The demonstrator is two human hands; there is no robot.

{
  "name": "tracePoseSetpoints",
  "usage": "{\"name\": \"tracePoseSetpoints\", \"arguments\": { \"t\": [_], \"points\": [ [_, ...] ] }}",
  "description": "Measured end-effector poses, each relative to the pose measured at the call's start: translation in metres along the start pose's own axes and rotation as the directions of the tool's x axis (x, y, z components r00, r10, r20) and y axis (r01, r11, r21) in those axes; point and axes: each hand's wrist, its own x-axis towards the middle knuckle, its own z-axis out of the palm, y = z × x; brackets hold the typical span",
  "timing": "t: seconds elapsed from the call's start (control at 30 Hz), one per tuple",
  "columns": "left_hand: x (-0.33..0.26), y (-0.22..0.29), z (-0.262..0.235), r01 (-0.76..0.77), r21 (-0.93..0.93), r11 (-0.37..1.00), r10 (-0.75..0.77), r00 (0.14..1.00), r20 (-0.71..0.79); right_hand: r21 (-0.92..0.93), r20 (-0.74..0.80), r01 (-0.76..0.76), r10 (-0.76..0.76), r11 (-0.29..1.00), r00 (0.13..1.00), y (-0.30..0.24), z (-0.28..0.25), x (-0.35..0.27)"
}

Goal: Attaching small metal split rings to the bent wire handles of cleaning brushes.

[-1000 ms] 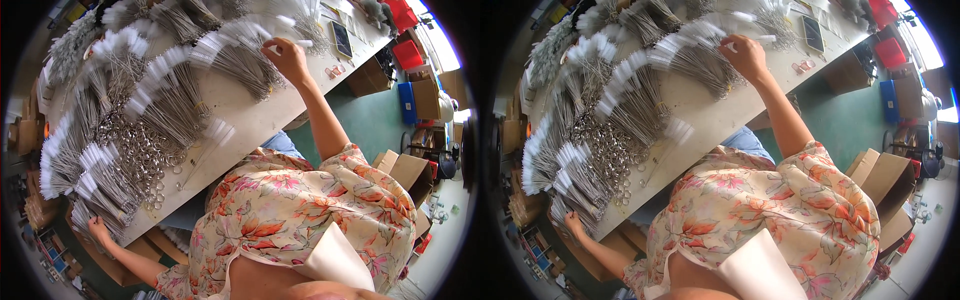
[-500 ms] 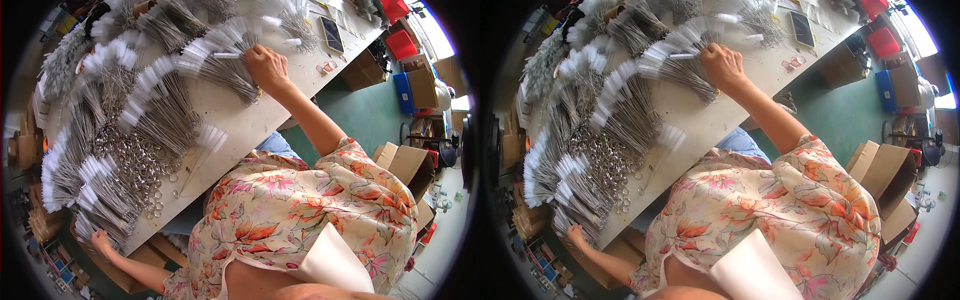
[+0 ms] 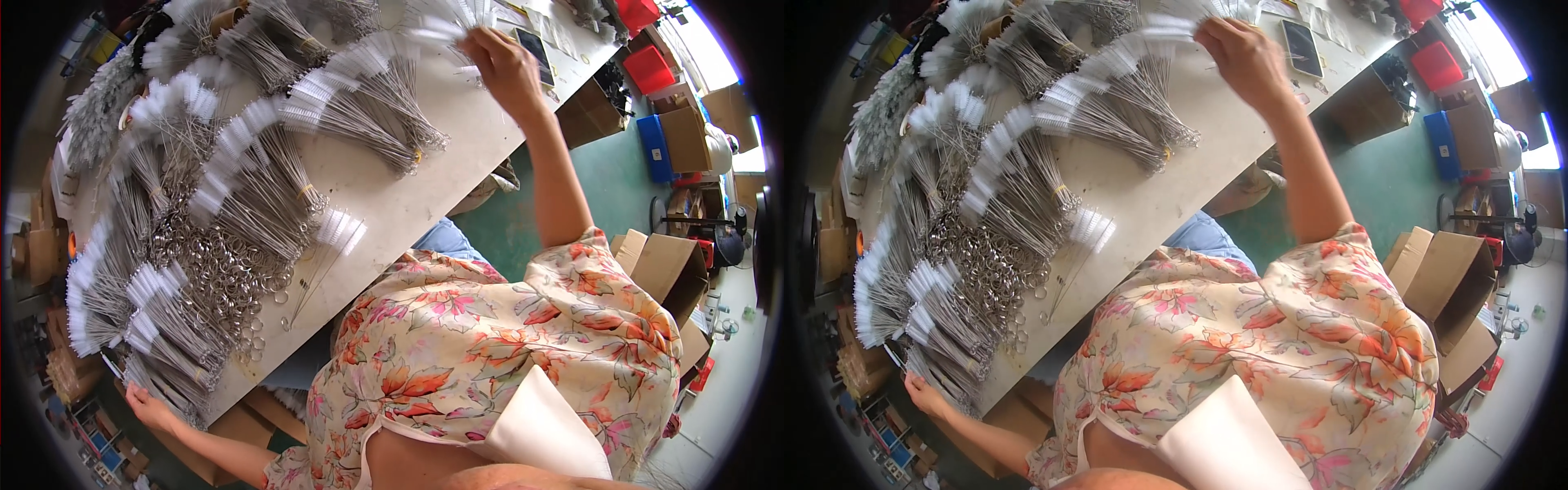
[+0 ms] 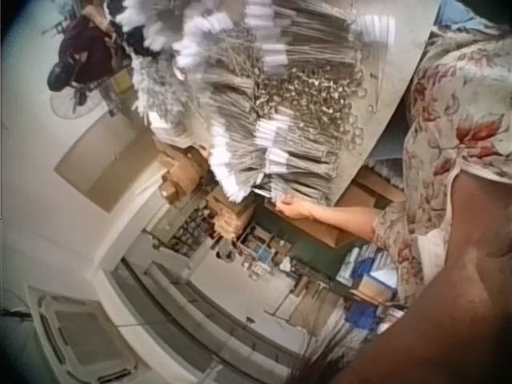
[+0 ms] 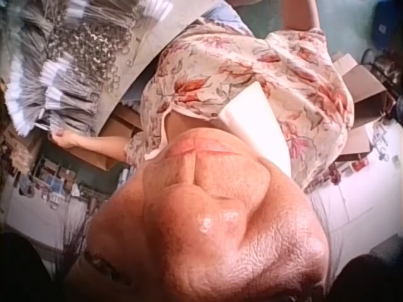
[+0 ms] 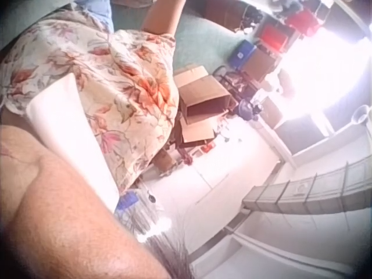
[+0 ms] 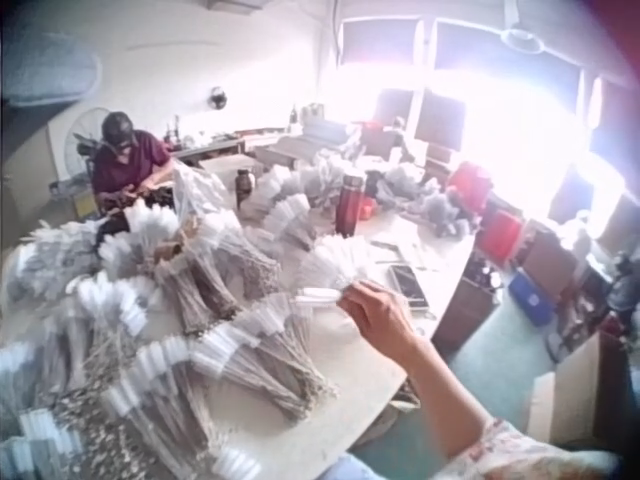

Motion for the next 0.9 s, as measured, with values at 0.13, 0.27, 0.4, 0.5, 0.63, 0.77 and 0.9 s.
{"name": "tracePoseSetpoints", "arguments": {
  "t": [0.13,0.27,0.4,0.5,0.63,0.77,0.9],
  "points": [
    [-0.013,-0.001,0.013,0.075,-0.218,0.973,-0.044,0.989,0.142,-0.18,0.163,0.093,-0.064,0.979,0.985,0.083,0.009,-0.023],
    [-0.027,0.009,0.023,0.244,-0.381,0.892,-0.155,0.956,0.249,-0.221,0.355,0.152,-0.065,0.963,0.932,0.113,0.025,-0.021],
    [-0.055,0.067,-0.006,0.515,-0.679,0.523,-0.32,0.857,0.404,-0.176,0.411,0.212,-0.124,0.961,0.903,0.114,0.023,-0.008],
    [-0.07,0.084,-0.017,0.458,-0.841,0.287,-0.277,0.88,0.385,-0.038,0.284,0.38,-0.355,0.924,0.891,0.121,0.017,0.002],
    [-0.085,0.122,-0.038,0.44,-0.856,0.271,-0.202,0.896,0.396,0.038,-0.118,0.067,-0.062,0.997,0.991,0.072,-0.018,0.038],
    [-0.118,0.211,-0.051,0.446,-0.857,0.259,-0.067,0.893,0.445,0.912,0.03,-0.094,0.164,0.399,0.986,-0.029,-0.009,0.067],
    [-0.136,0.295,-0.04,0.188,-0.959,0.21,0.335,0.908,0.252,0.928,0.185,-0.283,-0.359,-0.244,0.915,-0.169,0.027,0.04]
  ]
}}
